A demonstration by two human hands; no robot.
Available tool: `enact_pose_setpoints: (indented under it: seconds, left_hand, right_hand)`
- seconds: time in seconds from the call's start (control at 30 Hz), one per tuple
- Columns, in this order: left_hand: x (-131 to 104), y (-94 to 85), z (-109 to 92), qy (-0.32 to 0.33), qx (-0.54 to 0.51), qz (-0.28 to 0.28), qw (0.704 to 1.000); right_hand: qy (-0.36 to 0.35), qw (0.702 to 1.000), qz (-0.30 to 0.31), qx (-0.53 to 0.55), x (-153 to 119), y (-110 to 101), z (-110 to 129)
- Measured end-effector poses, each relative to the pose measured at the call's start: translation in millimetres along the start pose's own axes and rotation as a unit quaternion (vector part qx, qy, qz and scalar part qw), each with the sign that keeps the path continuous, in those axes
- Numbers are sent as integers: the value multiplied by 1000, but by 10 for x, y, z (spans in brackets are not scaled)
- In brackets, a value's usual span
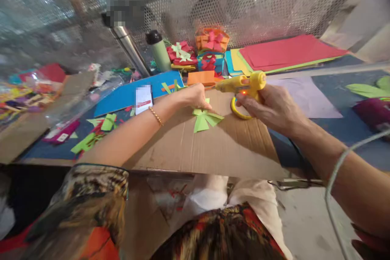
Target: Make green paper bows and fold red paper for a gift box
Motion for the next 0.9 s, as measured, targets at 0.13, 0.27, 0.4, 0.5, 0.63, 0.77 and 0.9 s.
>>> enact_pose_setpoints:
  seconds: [0.13,0.27,0.4,0.5,0.63,0.77,0.9]
  left_hand:
    - [16,-24,35,-7,-27,6,1000]
    - [-61,-5,143,1,-94,9,996]
    - [-193,-23,230,71,-161,-54,983]
    - [-360,-77,225,161,-118,-162,967]
    - [-572,-3,166,273,-3,-232,934]
    - [-651,105,186,314,125,-290,895]
    - [-702,137,198,341,177,-327,864]
  right_hand:
    - [-25,999,2,19,-1,-7,-42]
    - [-25,1000,-2,15,-21,4,-77]
    - [-27,1000,1,-10,-42,38,-69]
    - [-21,999,9,-24,-50,68,-51]
    - [-2,999,18,-35,-60,90,-47]
    - [10,998,46,-38,-82,161,-84]
    - [19,997,59,-48,-105,218,-125]
Point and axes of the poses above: each hand's wrist, its own x-axis towards the middle knuckle, its own y-axis out of the palm, z = x × y, the point moved 7 cm from there along x, towards the middle knuckle, and after that the axes turned 5 degrees about -y, right-handed, at the moved point
